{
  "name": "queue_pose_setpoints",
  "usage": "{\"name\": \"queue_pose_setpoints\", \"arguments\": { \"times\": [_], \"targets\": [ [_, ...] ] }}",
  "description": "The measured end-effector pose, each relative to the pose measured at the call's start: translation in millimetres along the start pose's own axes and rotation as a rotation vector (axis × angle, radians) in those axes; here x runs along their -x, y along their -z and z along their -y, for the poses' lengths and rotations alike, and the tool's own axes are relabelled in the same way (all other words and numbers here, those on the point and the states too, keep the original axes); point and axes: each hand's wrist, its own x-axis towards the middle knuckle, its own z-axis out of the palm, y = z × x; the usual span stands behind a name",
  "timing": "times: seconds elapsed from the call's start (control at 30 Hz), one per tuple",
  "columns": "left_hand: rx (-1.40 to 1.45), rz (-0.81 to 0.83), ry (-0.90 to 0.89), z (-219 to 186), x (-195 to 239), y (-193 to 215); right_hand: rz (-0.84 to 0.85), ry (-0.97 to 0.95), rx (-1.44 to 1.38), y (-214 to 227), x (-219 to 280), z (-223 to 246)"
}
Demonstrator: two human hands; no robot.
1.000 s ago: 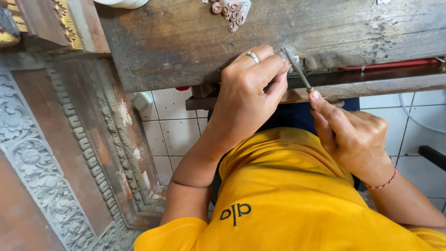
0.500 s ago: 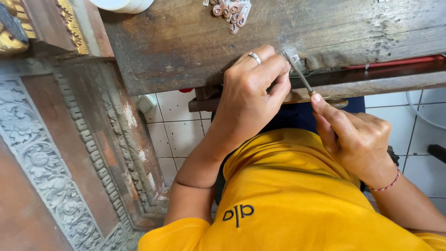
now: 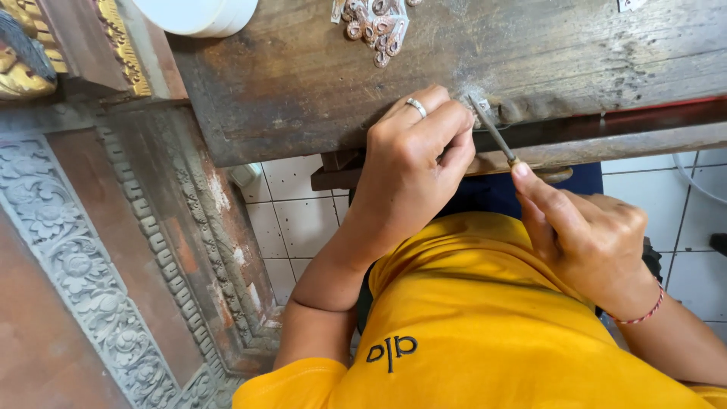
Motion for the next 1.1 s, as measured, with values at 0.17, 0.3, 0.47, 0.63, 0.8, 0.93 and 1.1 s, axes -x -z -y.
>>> {"name": "queue_pose_setpoints", "arguments": {
  "times": [0.17, 0.3, 0.47, 0.63, 0.8, 0.93, 1.1],
  "targets": [
    [0.01, 0.022, 0.02, -1, 0, 1, -0.032, -0.011, 0.024, -2, -37, 8],
    [-0.004, -0.014, 0.021, -1, 2, -1, -0.039, -0.094, -0.061, 8, -52, 4],
    [-0.017, -0.015, 0.028, -2, 3, -1, -0.086, -0.04, -0.132, 0, -10, -6],
    [-0.017, -0.011, 0.038, -4, 1, 0, -0.061, -0.039, -0.115, -13, 12, -7],
    [-0.017, -0.001, 0.028, -4, 0, 0, -0.043, -0.049, -0.095, -16, 9, 2],
    [-0.002, 0.025, 0.026, -2, 1, 0, -0.081, -0.056, -0.035, -13, -16, 12],
    [0.006, -0.012, 0.057, -6, 0, 0, -0.121, -0.097, -0.08, 2, -33, 9]
  ]
}}
